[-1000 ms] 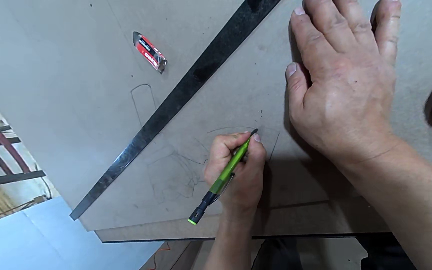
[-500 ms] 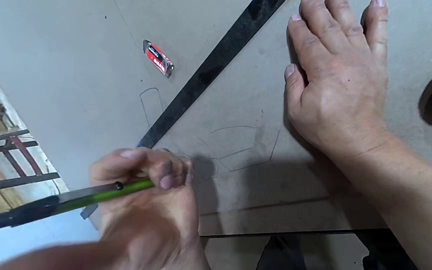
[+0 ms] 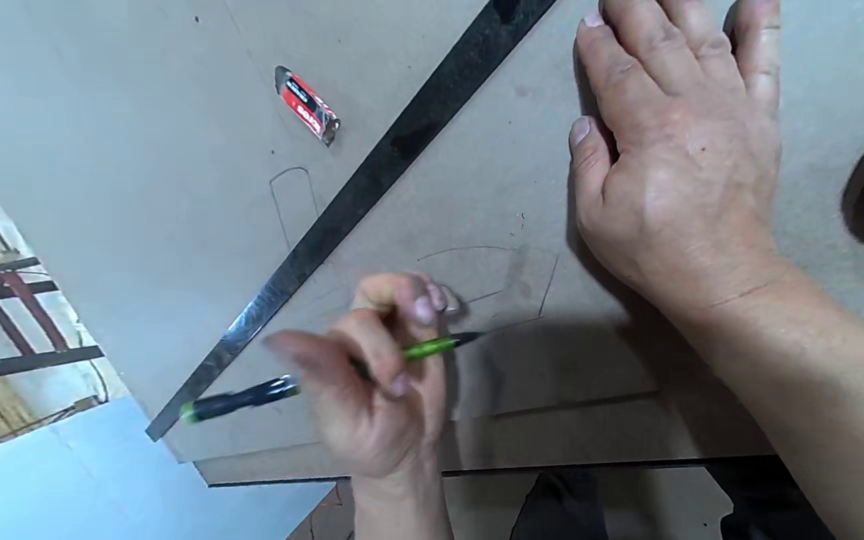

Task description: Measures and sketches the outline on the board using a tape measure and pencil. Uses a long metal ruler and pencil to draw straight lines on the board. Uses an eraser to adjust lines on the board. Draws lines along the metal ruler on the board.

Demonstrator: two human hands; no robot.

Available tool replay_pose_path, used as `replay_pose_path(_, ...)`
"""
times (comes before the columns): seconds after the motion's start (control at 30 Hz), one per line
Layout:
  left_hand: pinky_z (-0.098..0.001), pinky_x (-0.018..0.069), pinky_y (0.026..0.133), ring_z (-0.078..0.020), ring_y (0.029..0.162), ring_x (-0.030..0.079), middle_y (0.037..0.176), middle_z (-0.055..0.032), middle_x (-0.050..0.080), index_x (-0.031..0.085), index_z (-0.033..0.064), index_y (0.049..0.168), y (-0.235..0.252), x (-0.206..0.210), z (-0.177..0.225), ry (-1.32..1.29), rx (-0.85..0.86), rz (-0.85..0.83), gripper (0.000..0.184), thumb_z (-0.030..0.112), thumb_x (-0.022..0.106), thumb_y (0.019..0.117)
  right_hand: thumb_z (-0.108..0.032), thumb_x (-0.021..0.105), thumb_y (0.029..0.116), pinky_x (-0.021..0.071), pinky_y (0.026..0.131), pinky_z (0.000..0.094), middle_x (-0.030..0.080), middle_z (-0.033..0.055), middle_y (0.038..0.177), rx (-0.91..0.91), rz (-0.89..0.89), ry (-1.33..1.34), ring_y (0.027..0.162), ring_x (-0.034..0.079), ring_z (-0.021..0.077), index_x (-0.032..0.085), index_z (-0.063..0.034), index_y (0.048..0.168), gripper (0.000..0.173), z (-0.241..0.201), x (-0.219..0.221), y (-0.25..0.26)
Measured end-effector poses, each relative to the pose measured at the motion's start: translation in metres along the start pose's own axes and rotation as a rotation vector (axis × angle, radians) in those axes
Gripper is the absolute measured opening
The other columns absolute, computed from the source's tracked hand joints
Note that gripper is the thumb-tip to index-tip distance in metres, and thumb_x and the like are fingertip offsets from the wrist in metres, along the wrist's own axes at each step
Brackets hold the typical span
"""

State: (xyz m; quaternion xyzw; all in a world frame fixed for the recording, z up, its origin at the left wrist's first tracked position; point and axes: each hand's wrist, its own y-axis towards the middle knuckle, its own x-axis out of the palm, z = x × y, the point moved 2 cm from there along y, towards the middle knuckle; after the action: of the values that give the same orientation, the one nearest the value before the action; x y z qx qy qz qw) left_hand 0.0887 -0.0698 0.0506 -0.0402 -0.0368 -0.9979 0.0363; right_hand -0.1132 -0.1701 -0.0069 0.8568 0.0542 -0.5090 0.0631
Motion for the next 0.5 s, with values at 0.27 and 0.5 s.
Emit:
replay_pose_path(0.27, -0.0323, 0.0624, 0.065, -0.0193, 0.075, 0.073, 0.091, -0.0120, 0.076, 0.068, 0.0001, 0.121, -0.021, 0.009, -0.034, 0.164, -0.096, 0.108, 0.046, 0.036, 0.042, 0.1113, -0.035, 0.032, 0.1058, 0.0095, 0.125, 0.0621, 0.041, -0.0007, 0.163, -0.005, 0.004, -0.013, 0.154, 0.032, 0.0236, 0.049, -0.0190, 0.154, 0.054, 0.000, 0.001, 0.000)
replay_pose_path(0.5, -0.0274, 0.0603, 0.057, -0.0136, 0.067, 0.068, 0.086, -0.0070, 0.071, 0.065, 0.0000, 0.104, -0.016, 0.036, -0.042, 0.415, 0.049, 0.252, 0.014, -0.001, 0.068, 0.0910, -0.035, 0.032, 0.1058, 0.0093, 0.126, 0.0619, 0.042, -0.0001, 0.163, 0.003, 0.001, -0.006, 0.153, 0.033, 0.0235, 0.049, -0.0194, 0.154, 0.053, -0.001, -0.001, 0.000)
